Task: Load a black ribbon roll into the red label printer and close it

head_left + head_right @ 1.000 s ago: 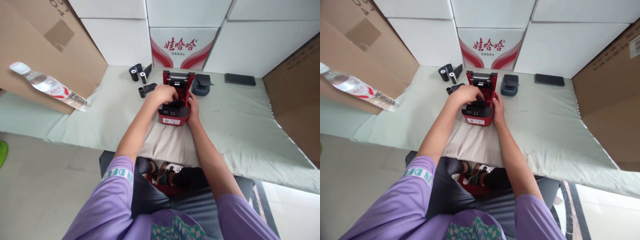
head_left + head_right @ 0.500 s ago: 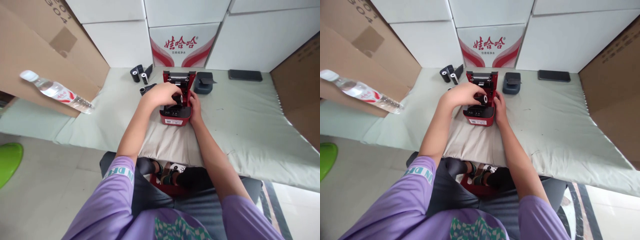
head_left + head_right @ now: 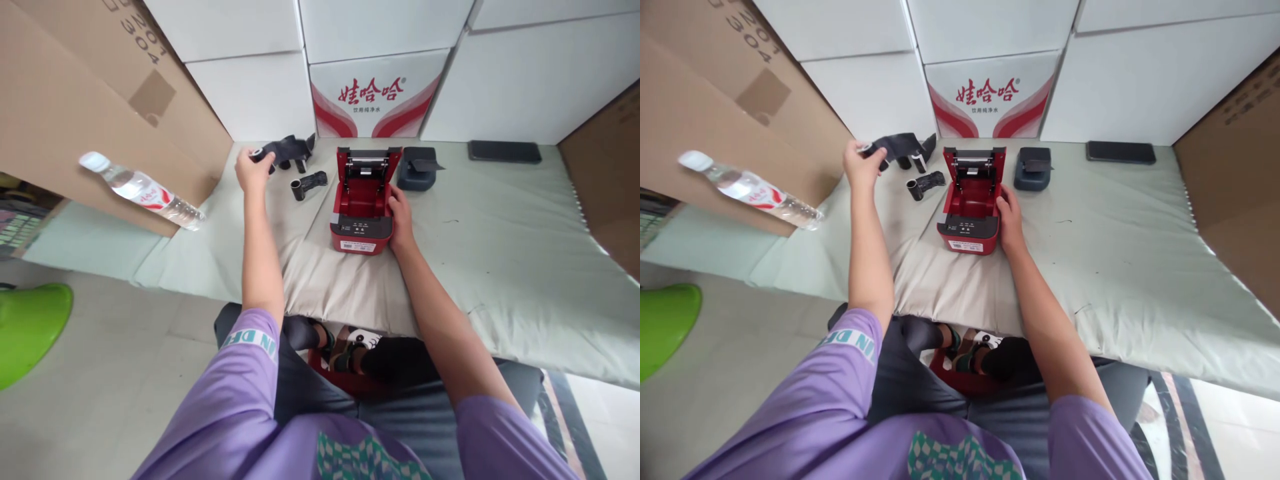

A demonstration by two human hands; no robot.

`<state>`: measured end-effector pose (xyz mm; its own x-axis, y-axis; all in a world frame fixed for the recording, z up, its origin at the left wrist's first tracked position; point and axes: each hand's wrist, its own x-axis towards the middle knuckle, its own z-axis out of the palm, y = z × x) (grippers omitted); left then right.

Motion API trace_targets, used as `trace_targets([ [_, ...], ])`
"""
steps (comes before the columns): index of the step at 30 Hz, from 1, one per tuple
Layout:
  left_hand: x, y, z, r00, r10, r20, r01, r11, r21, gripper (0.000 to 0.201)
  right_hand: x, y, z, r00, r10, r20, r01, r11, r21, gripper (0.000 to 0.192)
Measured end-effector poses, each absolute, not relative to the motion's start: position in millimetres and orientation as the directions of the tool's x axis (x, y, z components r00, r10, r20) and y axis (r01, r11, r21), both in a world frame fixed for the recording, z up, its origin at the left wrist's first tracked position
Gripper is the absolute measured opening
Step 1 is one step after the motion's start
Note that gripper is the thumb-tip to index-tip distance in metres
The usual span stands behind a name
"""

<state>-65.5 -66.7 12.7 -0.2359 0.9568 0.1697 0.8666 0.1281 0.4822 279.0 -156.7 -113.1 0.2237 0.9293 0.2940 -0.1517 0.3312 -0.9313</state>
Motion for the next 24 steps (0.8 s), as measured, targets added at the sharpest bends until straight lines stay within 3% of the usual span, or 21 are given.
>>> trace_targets([
  [1,-67,-62,0,-0.401,0.891,0.212,0.760,0.194,0.620,0.026,279,-157,-113,0.231,0.931,0.284,-0.163,0.325,-0.932,0.073],
  [3,-66,-57,-19,-0.502,0.850,0.156,0.617,0.225,0.754,0.025,278,-157,-113,0.241,0.933,0.269,-0.178,0.315,-0.932,0.073],
  [6,-65,-56,-37,-0.402,0.915,-0.028,0.561,0.270,0.783,0.024,278,-156,-115,0.236,0.934,0.267,-0.171,0.311,-0.935,0.071],
  [9,-64,-54,-44,-0.371,0.925,-0.084,0.597,0.307,0.742,0.021,279,-155,-117,0.226,0.934,0.277,-0.153,0.314,-0.937,0.069],
  [12,-61,-55,-40,-0.376,0.924,-0.071,0.712,0.337,0.616,0.020,280,-155,-118,0.228,0.932,0.280,-0.146,0.317,-0.937,0.069],
  [15,-59,-58,-25,-0.387,0.917,-0.098,0.776,0.381,0.503,0.034,281,-156,-118,0.222,0.934,0.281,-0.128,0.314,-0.941,0.067],
  [18,-58,-65,-5,-0.430,0.902,-0.045,0.776,0.395,0.492,0.050,280,-156,-117,0.227,0.935,0.272,-0.145,0.309,-0.940,0.067],
  [22,-55,-74,19,-0.430,0.901,0.062,0.796,0.346,0.496,0.032,280,-155,-116,0.230,0.941,0.248,-0.189,0.293,-0.937,0.069],
  [24,-50,-77,25,-0.307,0.951,-0.041,0.836,0.290,0.465,0.029,281,-155,-117,0.231,0.940,0.252,-0.177,0.295,-0.939,0.070],
])
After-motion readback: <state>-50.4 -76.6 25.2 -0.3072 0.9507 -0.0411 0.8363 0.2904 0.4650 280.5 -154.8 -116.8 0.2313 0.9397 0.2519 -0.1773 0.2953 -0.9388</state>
